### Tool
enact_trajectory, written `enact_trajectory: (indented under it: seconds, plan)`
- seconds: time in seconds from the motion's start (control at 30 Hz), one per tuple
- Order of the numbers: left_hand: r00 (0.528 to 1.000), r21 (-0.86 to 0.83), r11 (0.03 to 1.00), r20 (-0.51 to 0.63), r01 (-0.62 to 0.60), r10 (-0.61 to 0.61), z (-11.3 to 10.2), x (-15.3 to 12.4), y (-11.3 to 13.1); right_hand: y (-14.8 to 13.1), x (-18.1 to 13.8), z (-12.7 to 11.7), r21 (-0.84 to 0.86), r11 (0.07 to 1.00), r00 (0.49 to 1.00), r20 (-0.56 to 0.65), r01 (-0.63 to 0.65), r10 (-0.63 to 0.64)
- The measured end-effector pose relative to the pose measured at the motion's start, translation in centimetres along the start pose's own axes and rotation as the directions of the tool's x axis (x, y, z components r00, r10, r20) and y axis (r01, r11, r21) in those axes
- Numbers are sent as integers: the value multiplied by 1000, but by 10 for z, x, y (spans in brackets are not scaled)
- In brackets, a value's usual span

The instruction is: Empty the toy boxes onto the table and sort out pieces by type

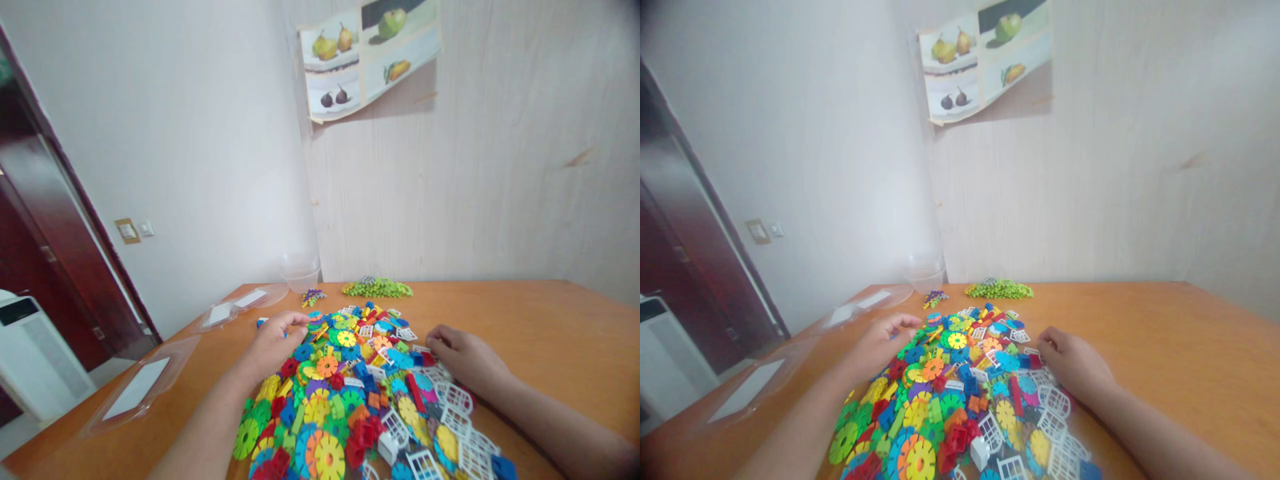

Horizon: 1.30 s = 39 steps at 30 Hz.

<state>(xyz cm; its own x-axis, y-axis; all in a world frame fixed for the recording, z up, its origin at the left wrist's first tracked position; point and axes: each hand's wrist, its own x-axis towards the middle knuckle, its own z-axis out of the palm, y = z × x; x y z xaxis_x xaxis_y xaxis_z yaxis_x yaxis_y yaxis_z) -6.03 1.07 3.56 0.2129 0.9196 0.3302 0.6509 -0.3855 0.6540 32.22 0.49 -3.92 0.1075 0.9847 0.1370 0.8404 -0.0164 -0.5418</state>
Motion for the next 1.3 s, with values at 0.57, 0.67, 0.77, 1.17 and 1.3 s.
enact_trajectory:
  seconds: [0.57,0.67,0.77,1.17,1.3]
  plan:
    - [877,47,961,423,-272,228,13,-24,53,0,-2,-1,1,1000,1000,-1,-17,17]
    - [919,-88,984,352,-153,175,11,-23,47,0,-2,-1,13,1000,1000,2,2,-2]
    - [965,-240,971,254,3,59,5,-15,33,1,-1,-1,17,1000,1000,5,2,-2]
    - [859,-26,932,-381,361,-343,-30,15,-115,4,-1,1,18,1000,1000,24,10,-10]
    - [869,41,918,-342,394,-357,-20,17,-133,5,1,2,27,1000,1000,25,14,-14]
